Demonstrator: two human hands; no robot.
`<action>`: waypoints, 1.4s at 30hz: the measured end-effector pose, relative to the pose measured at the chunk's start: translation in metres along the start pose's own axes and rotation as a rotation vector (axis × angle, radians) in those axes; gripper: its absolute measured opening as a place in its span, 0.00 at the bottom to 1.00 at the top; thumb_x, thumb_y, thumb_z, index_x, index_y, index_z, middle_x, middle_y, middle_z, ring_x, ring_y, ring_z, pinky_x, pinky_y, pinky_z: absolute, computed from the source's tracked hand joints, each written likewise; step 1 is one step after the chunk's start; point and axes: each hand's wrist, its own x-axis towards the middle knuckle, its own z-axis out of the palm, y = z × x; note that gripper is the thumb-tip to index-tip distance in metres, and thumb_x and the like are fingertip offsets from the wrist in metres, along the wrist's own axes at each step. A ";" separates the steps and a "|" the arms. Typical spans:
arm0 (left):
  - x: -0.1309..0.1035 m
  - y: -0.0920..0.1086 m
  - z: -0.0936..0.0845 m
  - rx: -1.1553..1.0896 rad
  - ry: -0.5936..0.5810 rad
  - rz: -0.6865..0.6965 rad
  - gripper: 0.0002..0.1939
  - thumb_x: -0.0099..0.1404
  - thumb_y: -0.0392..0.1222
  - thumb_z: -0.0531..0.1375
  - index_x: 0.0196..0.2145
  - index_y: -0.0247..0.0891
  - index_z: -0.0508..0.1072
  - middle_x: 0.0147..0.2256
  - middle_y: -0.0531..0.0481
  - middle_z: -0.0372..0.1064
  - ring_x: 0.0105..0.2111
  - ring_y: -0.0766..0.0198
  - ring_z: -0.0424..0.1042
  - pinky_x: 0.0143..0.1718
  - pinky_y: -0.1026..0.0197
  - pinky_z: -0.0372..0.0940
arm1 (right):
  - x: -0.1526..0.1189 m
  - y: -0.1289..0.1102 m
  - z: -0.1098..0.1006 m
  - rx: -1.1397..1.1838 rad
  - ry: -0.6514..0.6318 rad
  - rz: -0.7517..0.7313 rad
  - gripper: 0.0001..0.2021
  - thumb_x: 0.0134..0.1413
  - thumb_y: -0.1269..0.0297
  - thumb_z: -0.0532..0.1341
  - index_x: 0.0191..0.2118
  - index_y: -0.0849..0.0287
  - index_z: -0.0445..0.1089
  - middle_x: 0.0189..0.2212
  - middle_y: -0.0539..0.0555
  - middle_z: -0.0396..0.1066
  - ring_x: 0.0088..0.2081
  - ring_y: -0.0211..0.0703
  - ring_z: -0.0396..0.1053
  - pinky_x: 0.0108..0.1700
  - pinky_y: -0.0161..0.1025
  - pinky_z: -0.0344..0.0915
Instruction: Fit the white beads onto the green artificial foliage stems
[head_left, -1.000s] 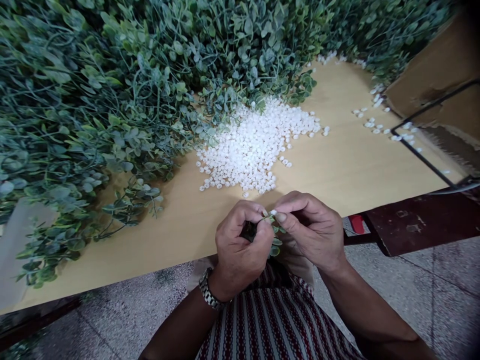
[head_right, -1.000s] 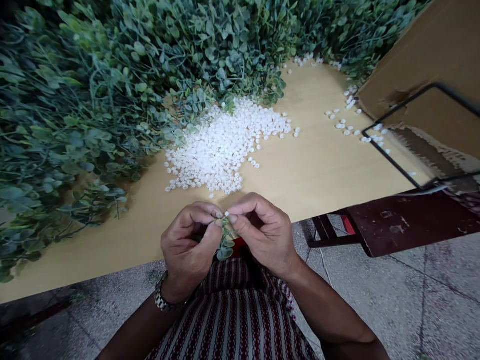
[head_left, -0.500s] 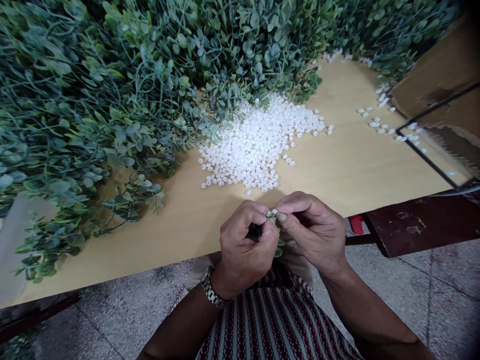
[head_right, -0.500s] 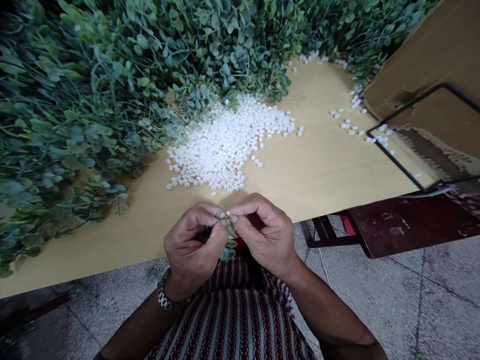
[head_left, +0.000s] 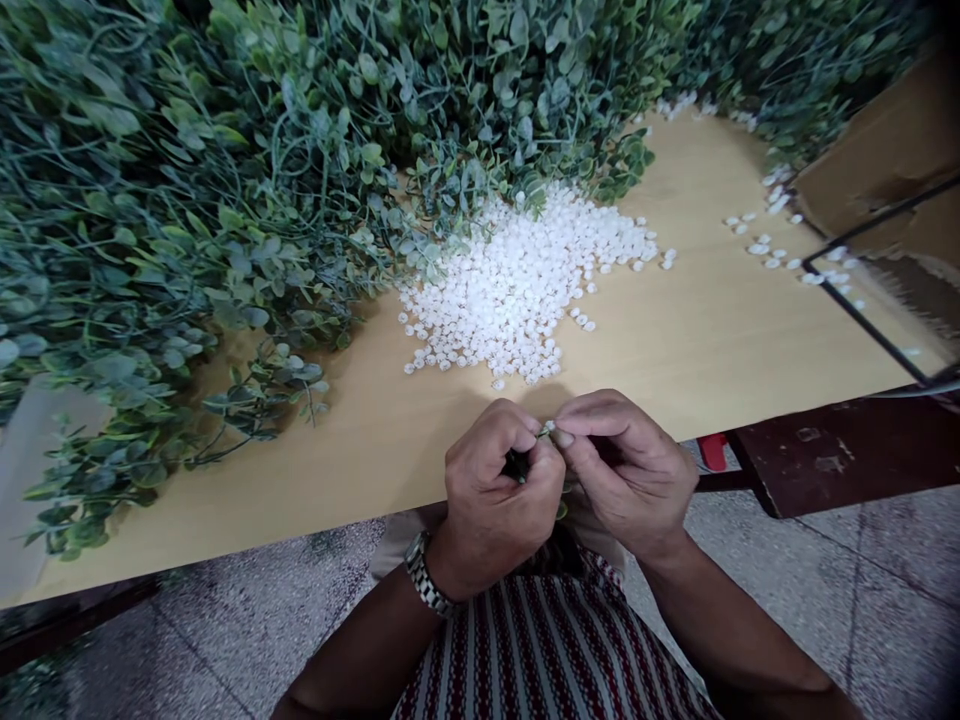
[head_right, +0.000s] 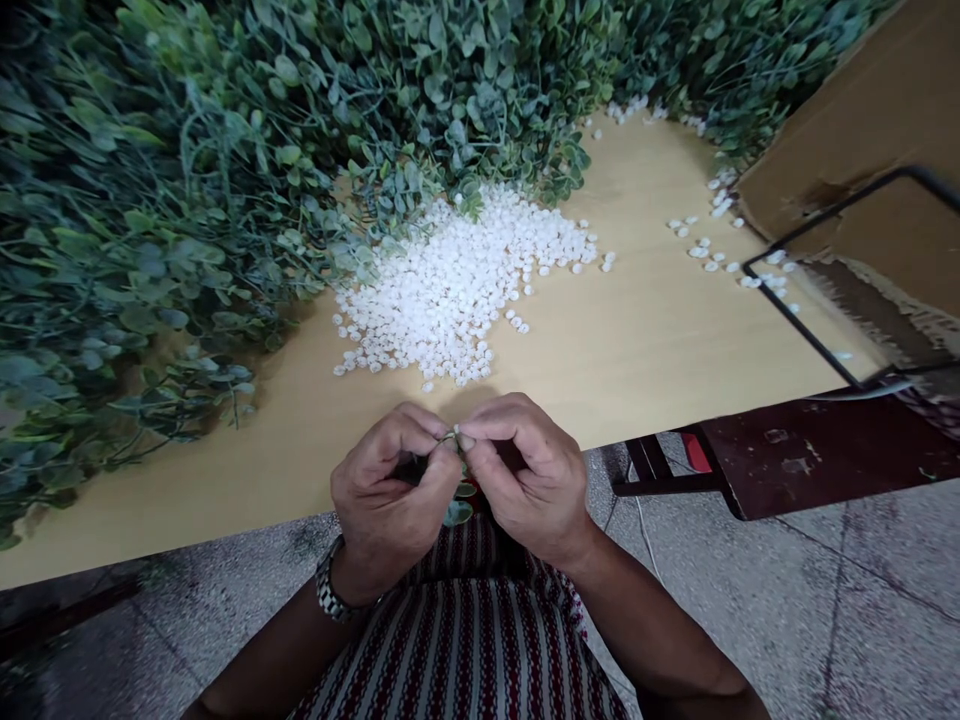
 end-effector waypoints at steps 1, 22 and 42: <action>0.000 0.000 0.000 0.001 0.000 -0.001 0.13 0.50 0.22 0.55 0.23 0.38 0.59 0.23 0.56 0.58 0.24 0.71 0.61 0.23 0.69 0.59 | -0.001 0.001 0.000 -0.015 0.011 -0.017 0.12 0.48 0.80 0.61 0.36 0.56 0.71 0.28 0.51 0.70 0.32 0.39 0.69 0.32 0.38 0.68; -0.002 -0.003 -0.005 -0.011 -0.049 -0.038 0.11 0.53 0.24 0.56 0.23 0.37 0.60 0.24 0.54 0.60 0.22 0.72 0.60 0.22 0.68 0.58 | -0.003 0.003 -0.001 -0.126 -0.050 -0.165 0.14 0.46 0.81 0.61 0.38 0.57 0.71 0.30 0.54 0.72 0.33 0.41 0.71 0.31 0.38 0.70; -0.002 -0.005 -0.011 -0.129 -0.090 -0.050 0.09 0.58 0.26 0.57 0.26 0.37 0.64 0.26 0.52 0.63 0.27 0.69 0.65 0.27 0.66 0.63 | 0.008 -0.002 -0.009 -0.038 -0.220 -0.162 0.14 0.51 0.77 0.59 0.43 0.57 0.71 0.33 0.54 0.71 0.34 0.40 0.70 0.30 0.37 0.70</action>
